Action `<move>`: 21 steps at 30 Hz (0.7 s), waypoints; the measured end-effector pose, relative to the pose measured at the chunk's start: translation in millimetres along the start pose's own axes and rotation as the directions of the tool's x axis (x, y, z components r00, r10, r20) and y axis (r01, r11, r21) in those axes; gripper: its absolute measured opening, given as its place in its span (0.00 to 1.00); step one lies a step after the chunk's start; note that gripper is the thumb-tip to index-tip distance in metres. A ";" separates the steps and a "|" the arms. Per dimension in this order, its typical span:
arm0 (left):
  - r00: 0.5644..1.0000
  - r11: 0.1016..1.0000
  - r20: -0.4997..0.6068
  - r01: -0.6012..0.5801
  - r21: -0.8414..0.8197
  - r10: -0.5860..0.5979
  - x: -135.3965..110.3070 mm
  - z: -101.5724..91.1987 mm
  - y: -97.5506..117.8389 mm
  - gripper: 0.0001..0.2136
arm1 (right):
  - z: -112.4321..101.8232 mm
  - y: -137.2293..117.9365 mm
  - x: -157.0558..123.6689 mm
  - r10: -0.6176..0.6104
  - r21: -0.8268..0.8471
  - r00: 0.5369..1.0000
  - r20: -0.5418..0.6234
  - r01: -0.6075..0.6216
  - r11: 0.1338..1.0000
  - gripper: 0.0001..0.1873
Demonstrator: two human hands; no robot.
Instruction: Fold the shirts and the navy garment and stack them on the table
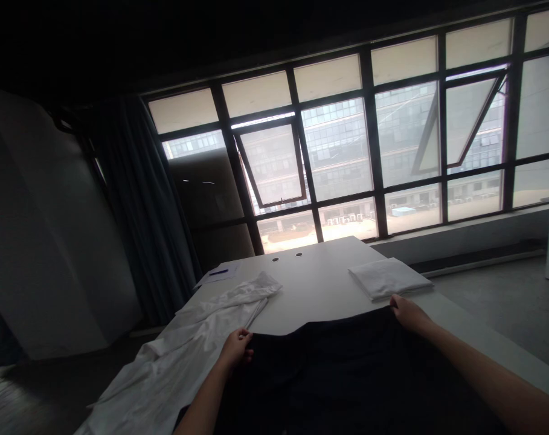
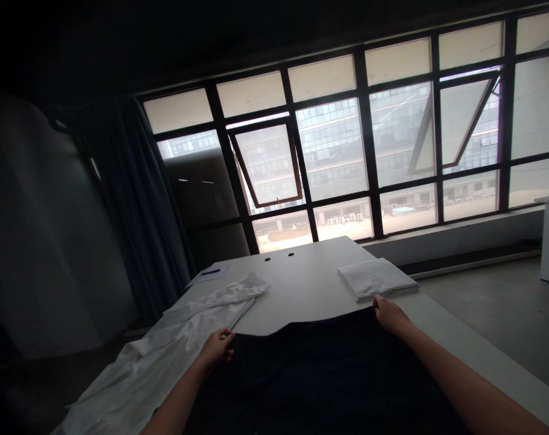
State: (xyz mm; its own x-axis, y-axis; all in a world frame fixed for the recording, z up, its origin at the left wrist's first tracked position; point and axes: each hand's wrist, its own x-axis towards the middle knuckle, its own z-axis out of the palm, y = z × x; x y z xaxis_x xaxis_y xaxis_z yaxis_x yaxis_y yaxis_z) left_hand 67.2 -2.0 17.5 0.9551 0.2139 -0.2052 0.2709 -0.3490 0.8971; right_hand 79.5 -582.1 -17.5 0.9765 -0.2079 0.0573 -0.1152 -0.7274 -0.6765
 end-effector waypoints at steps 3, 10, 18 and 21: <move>0.999 0.992 0.006 0.032 -0.123 -0.031 -3.8 4.2 -0.8 0.14 | 7.5 -4.3 -7.7 0.058 0.175 0.998 0.024 -0.062 0.983 0.08; 0.996 0.952 0.083 -0.009 -0.306 0.036 -17.1 -10.0 7.8 0.12 | -7.3 -10.1 -26.3 0.079 0.584 0.997 0.006 -0.068 0.809 0.08; 0.950 0.953 0.228 -0.152 -0.260 0.214 -52.1 -47.2 -8.0 0.22 | -41.4 9.6 -78.0 -0.021 0.683 0.996 0.092 -0.048 0.729 0.11; 0.891 0.956 0.362 -0.294 0.003 0.273 -72.0 -63.4 -16.2 0.23 | -51.7 25.9 -97.0 -0.144 0.525 0.975 0.169 0.035 0.850 0.11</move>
State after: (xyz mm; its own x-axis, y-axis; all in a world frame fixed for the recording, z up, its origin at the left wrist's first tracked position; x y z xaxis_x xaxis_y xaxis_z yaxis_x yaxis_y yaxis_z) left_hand -13.7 46.1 42.6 0.9688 -0.2347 -0.0800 -0.0210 -0.3992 0.9166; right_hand -27.6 -614.6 -2.6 0.9995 0.0127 0.0294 0.0318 -0.2825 -0.9587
